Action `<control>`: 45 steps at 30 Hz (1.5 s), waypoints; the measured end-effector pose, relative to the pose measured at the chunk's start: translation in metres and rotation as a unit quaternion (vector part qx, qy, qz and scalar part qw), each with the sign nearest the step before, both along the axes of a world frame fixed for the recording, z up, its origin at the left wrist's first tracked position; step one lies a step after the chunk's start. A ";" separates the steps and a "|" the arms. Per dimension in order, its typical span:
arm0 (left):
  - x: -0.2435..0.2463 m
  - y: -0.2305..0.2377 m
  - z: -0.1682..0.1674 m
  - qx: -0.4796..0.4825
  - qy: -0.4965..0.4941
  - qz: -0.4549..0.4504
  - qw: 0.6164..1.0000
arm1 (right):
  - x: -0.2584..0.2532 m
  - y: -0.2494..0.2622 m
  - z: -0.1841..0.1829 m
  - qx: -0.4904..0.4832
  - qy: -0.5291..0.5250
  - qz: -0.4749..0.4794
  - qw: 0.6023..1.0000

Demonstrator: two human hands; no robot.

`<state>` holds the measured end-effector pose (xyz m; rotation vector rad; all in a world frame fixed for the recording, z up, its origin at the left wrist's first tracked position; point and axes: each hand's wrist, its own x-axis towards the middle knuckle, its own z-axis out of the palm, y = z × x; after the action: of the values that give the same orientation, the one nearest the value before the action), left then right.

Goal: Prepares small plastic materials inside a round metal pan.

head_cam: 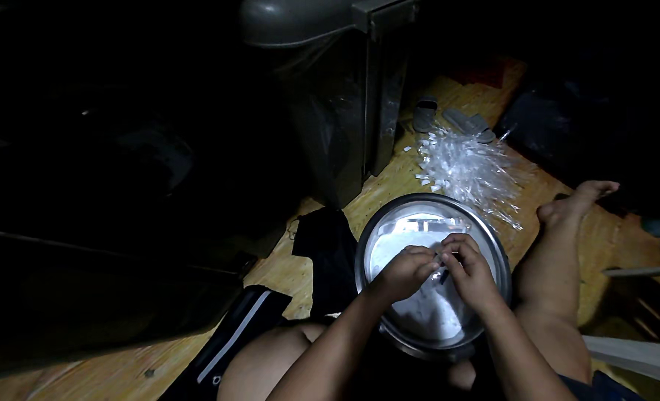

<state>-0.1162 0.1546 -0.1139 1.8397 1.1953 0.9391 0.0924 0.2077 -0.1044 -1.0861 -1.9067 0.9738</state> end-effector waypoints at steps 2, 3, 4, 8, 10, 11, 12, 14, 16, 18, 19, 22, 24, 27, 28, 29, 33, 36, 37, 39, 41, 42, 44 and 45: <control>-0.001 0.000 0.002 0.009 -0.004 0.013 1.000 | 0.001 -0.001 -0.002 -0.021 0.001 0.006 1.000; -0.001 0.000 0.002 0.014 -0.005 0.019 1.000 | 0.001 -0.002 -0.003 -0.022 -0.003 0.009 1.000; -0.002 0.000 0.002 0.014 -0.006 0.025 1.000 | 0.001 -0.002 -0.003 -0.020 -0.008 0.010 1.000; -0.003 0.001 0.004 -0.022 -0.031 0.047 0.998 | 0.001 -0.001 -0.003 0.001 0.003 0.007 1.000; -0.004 0.002 0.006 -0.033 -0.052 0.050 0.997 | 0.001 -0.001 -0.003 0.001 0.019 0.003 1.000; -0.003 0.002 0.007 -0.038 -0.064 0.052 0.996 | 0.000 -0.001 -0.002 -0.003 0.025 0.000 1.000; -0.003 0.002 0.008 -0.042 -0.077 0.056 0.995 | 0.000 -0.001 -0.002 -0.007 0.028 -0.003 1.000; -0.002 0.000 0.009 -0.049 -0.098 0.060 0.992 | 0.000 0.000 -0.002 -0.019 0.032 -0.010 0.999; -0.001 -0.001 0.009 -0.046 -0.106 0.056 0.992 | 0.001 -0.001 0.001 -0.031 0.029 -0.023 0.999; -0.002 -0.001 0.010 -0.050 -0.106 0.047 0.992 | 0.002 -0.001 0.005 -0.041 0.034 -0.023 0.998; -0.002 -0.001 0.012 -0.060 -0.111 0.040 0.991 | 0.002 -0.001 0.007 -0.043 0.036 -0.019 0.998; -0.006 -0.001 0.011 -0.084 -0.117 0.006 0.990 | 0.003 -0.001 0.012 -0.038 0.035 0.000 0.999; -0.007 0.000 0.009 -0.079 -0.099 -0.008 0.992 | 0.002 -0.001 0.014 -0.033 0.019 0.008 0.999; -0.007 -0.001 0.013 -0.083 -0.073 -0.011 0.994 | 0.003 -0.002 0.012 -0.025 -0.010 0.007 1.000; -0.007 -0.001 0.013 -0.086 -0.072 -0.006 0.994 | 0.004 -0.001 0.010 -0.026 -0.011 0.005 1.000; -0.007 0.000 0.012 -0.089 -0.079 0.001 0.993 | 0.005 0.000 0.008 -0.028 -0.004 0.006 1.000; -0.006 0.000 0.013 -0.098 -0.101 0.030 0.990 | 0.005 0.001 0.010 -0.033 0.023 0.000 0.999; -0.005 0.001 0.011 -0.093 -0.078 0.037 0.992 | 0.002 -0.001 0.013 -0.031 0.015 -0.001 0.999; -0.005 0.001 0.010 -0.094 -0.076 0.031 0.992 | 0.002 -0.001 0.012 -0.027 0.012 0.002 1.000; -0.007 0.001 0.009 -0.097 -0.075 0.009 0.992 | 0.003 0.000 0.011 -0.017 -0.002 0.005 1.000; -0.009 0.001 0.009 -0.095 -0.064 -0.008 0.993 | 0.004 0.000 0.012 -0.008 -0.015 0.005 1.000; -0.010 0.001 0.011 -0.095 -0.061 -0.011 0.994 | 0.005 0.000 0.012 -0.007 -0.014 0.005 1.000; -0.009 0.000 0.015 -0.095 -0.064 -0.009 0.993 | 0.006 0.000 0.013 -0.020 0.008 0.007 1.000; -0.008 0.000 0.016 -0.096 -0.067 -0.008 0.993 | 0.006 0.000 0.014 -0.034 0.015 0.005 0.999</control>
<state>-0.1246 0.1543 -0.0978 1.6060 1.1450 0.8925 0.0980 0.2075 -0.0906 -1.0965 -1.8691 1.0615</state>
